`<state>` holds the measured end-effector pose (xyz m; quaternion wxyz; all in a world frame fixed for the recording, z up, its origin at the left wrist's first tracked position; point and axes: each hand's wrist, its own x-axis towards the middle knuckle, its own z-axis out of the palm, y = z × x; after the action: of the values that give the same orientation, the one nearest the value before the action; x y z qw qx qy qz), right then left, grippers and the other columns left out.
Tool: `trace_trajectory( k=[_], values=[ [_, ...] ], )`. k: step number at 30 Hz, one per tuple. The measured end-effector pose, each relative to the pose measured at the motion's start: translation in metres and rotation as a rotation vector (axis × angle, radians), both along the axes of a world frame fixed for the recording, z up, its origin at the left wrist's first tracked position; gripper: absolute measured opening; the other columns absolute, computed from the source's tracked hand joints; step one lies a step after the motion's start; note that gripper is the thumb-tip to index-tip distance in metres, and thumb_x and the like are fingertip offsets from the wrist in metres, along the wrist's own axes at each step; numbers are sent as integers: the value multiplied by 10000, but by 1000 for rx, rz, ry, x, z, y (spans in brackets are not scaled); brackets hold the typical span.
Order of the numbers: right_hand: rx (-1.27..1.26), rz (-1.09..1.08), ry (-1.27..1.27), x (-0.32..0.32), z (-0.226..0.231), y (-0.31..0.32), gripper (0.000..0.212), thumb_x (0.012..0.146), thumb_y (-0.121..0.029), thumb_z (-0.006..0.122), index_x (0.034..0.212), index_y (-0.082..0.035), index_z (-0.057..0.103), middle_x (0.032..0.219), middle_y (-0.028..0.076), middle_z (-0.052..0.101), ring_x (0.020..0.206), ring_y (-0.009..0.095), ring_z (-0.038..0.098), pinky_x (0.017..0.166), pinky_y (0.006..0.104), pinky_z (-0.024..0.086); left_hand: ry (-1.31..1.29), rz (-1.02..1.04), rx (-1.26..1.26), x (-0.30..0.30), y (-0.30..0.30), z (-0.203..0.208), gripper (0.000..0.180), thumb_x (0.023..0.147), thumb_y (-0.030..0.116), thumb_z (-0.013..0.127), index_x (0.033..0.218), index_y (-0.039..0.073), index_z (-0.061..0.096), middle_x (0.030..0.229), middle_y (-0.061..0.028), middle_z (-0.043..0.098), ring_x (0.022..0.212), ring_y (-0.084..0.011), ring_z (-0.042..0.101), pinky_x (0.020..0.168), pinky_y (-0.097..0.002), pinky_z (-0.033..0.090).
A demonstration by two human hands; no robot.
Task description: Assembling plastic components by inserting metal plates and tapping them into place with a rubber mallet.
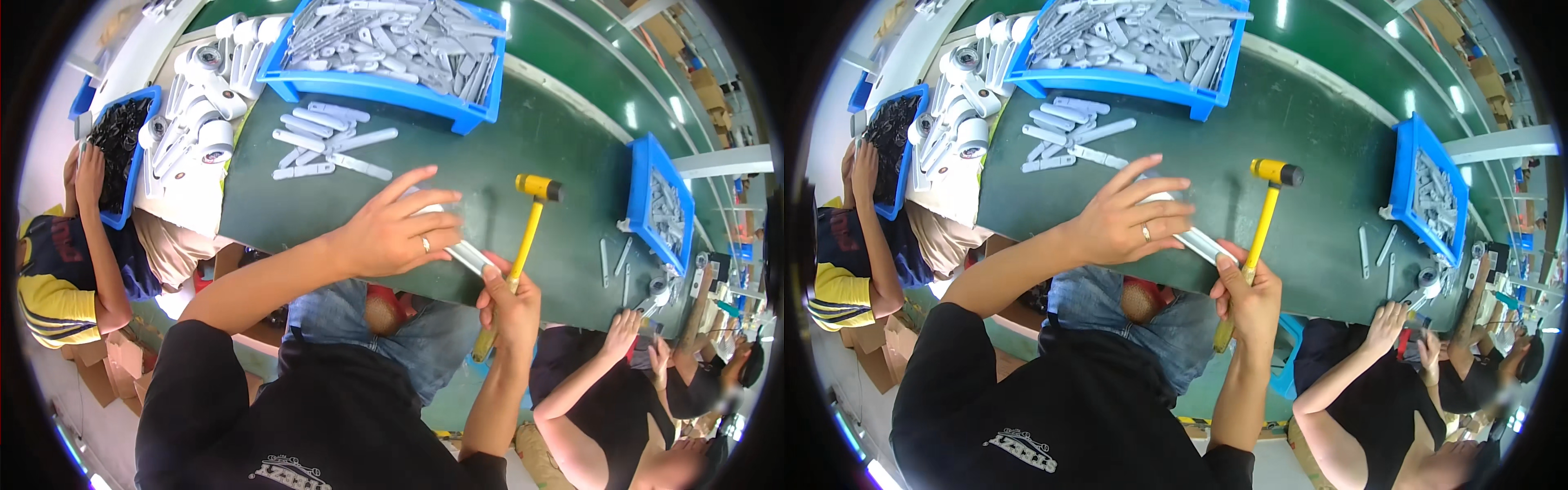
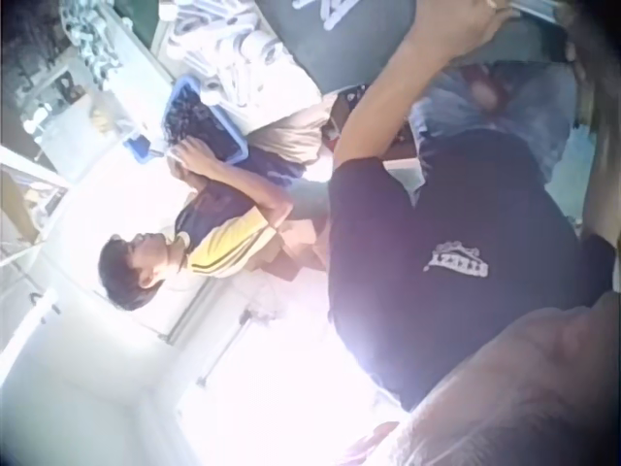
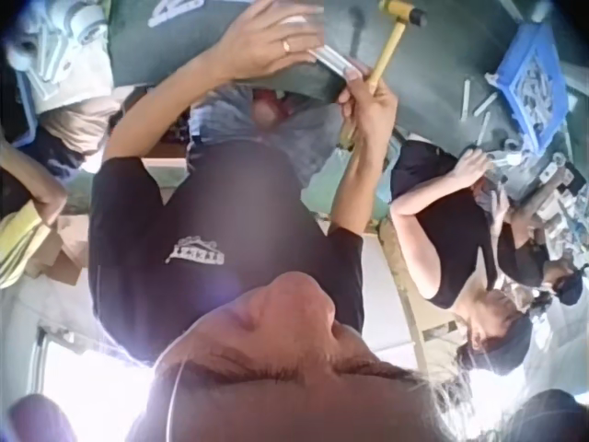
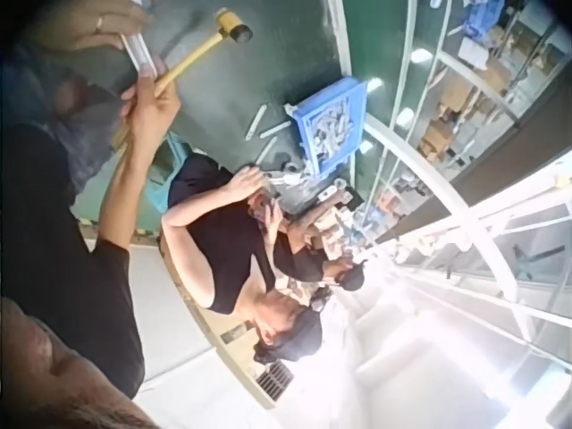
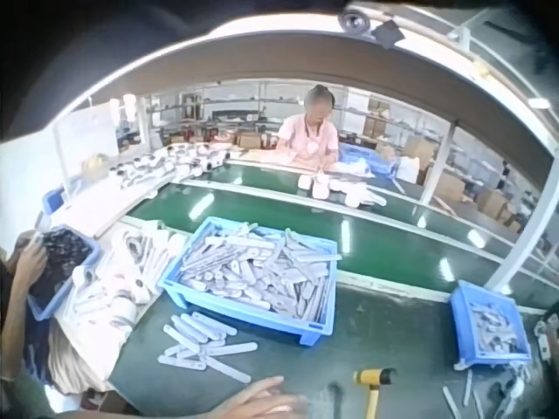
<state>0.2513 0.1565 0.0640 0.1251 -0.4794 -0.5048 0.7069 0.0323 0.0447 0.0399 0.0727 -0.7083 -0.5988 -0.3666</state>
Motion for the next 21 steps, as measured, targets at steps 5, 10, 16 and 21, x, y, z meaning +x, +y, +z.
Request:
trace_trajectory(
  k=[5, 10, 16, 21],
  values=[
    [33, -25, 39, -2, 1, 3, 288, 1007, -170, 705, 1225, 18, 707, 606, 12, 616, 409, 61, 477, 379, 218, 328, 189, -188, 12, -3, 19, 1, 284, 858, 184, 669, 1109, 247, 785, 1108, -13, 748, 1015, -204, 716, 1099, -548, 500],
    [17, -20, 45, 0, 0, 3, 291, 1006, -184, 709, 1225, 9, 708, 597, 6, 604, 414, 62, 473, 382, 220, 328, 132, -226, -16, -3, 23, -1, 274, 857, 172, 663, 1088, 265, 779, 1050, 24, 748, 931, -151, 710, 1136, -509, 438],
    [83, -29, 5, 1, 1, -8, 317, 1028, -164, 665, 1287, 18, 674, 600, -5, 565, 407, 58, 436, 381, 224, 303, 157, -251, -21, 1, 22, 0, 310, 821, 116, 751, 1100, 245, 787, 993, 40, 722, 874, -148, 696, 1087, -525, 488],
    [385, -147, 139, 36, 13, -52, 504, 1100, -175, 507, 1564, -14, 392, 656, -27, 485, 473, 43, 455, 426, 207, 342, 128, -214, -35, 1, 18, 0, 308, 816, 136, 786, 1104, 243, 789, 1002, 39, 724, 875, -147, 694, 1130, -530, 459]
  ],
)
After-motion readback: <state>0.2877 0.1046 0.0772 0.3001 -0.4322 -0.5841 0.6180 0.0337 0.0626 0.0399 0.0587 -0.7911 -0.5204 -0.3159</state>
